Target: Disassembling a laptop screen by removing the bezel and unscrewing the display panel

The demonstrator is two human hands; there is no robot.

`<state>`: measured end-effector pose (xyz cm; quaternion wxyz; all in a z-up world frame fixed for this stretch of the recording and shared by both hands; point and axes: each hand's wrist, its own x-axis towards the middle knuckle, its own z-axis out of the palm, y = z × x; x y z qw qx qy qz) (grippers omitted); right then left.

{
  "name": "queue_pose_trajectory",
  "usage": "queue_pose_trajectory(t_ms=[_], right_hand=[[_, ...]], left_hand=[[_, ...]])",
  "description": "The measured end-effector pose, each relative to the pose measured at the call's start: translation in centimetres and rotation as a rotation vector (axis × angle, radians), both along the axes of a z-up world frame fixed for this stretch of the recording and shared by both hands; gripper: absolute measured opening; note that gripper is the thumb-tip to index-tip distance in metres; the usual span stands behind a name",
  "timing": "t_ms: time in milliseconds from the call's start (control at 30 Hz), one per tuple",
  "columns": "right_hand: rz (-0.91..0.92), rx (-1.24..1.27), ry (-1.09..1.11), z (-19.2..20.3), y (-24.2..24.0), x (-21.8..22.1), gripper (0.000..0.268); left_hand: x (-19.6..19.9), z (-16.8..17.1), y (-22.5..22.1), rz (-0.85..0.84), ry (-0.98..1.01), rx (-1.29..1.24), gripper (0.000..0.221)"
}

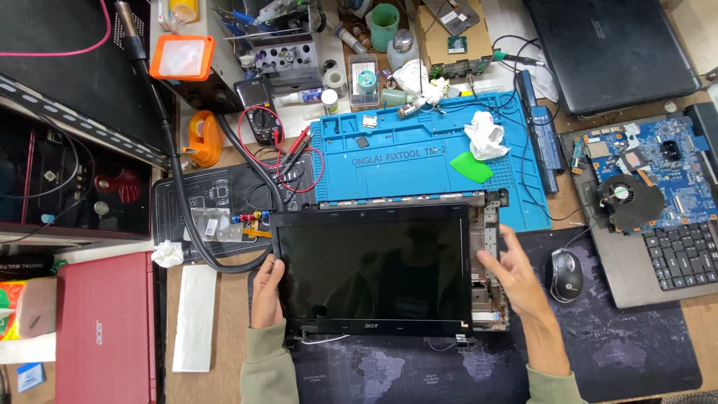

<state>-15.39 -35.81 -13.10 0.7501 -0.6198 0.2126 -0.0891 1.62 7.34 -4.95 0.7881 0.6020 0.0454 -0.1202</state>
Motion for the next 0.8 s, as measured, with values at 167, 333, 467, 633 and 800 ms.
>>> queue_pose_trajectory(t_ms=[167, 333, 467, 633, 800], right_hand=[[-0.071, -0.016, -0.033, 10.5, 2.7, 2.3, 0.055], [-0.232, -0.012, -0.056, 7.3, -1.5, 0.3, 0.054], [-0.347, -0.068, -0.09, 11.7, -1.4, 0.9, 0.052], [-0.493, -0.223, -0.106, 11.7, -2.5, 1.0, 0.065], [-0.646, -0.257, -0.25, 6.8, -5.1, -0.4, 0.074]], left_hand=[[-0.3, -3.4, 1.2, 0.016, 0.032, 0.067, 0.026], [-0.1, -6.1, 2.6, 0.046, 0.006, 0.08, 0.024], [-0.1, -3.9, 2.3, -0.019, 0.063, -0.004, 0.027], [0.0, -4.0, 2.3, -0.016, 0.06, 0.02, 0.032], [0.0, -3.8, 2.3, -0.01, 0.072, 0.042, 0.044]])
